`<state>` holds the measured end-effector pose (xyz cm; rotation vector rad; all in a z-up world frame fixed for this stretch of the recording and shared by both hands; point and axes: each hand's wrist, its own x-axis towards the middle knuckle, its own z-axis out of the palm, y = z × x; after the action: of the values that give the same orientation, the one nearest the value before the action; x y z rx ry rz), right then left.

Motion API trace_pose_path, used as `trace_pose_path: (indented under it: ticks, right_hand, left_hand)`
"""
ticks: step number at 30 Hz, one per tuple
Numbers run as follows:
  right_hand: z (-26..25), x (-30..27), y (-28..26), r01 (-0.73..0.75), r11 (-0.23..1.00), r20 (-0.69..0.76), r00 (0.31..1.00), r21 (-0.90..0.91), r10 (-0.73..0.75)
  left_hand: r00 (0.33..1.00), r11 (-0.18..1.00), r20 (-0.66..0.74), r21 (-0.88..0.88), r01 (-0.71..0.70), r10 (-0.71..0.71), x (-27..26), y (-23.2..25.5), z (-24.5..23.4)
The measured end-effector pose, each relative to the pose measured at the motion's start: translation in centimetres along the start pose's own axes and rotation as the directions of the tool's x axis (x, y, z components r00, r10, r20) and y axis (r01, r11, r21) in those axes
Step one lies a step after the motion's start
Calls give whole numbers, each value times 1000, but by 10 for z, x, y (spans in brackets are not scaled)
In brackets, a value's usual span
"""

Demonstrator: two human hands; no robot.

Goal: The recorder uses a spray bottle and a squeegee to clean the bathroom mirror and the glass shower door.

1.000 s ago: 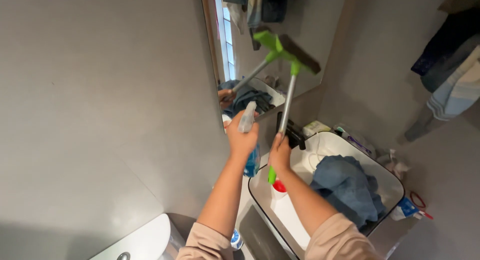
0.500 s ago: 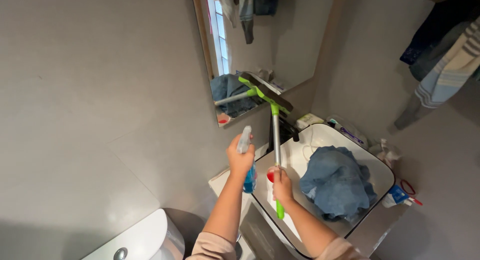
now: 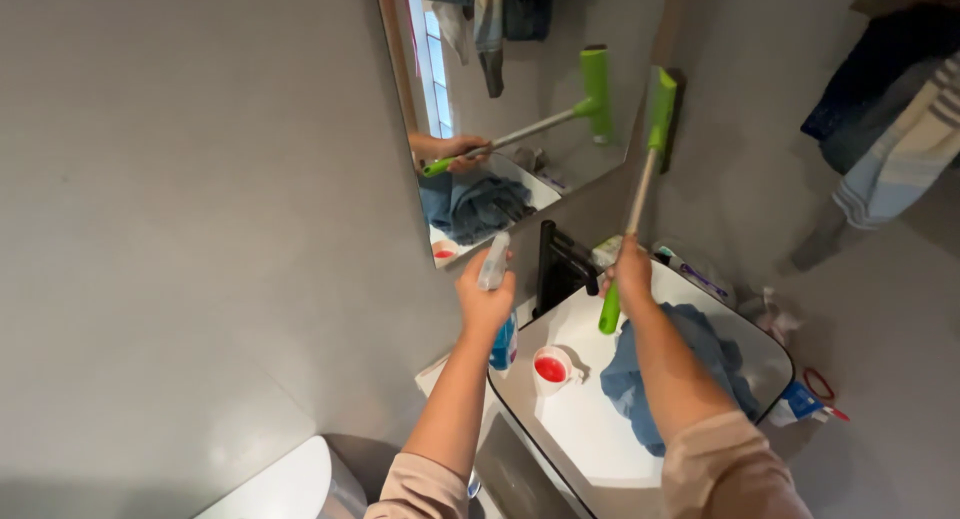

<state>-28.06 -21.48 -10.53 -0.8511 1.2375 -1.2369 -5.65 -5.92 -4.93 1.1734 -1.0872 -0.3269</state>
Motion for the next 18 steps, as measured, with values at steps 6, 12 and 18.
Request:
trace_pose_path:
  ticks: [6,12,18]
  right_hand:
    - [19,30,-61,-11,999,-50,999,-37,9]
    - [35,15,-118,210,972,-72,973,-106,-219]
    - [48,25,-203,406,902,-52,907,-146,-417]
  left_hand:
    - [991,986,7,-100,-132,134,22,1,11]
    - [984,982,17,-64,-177,178,37,19,8]
    - [989,987,25,-70,-146,148,63,52,14]
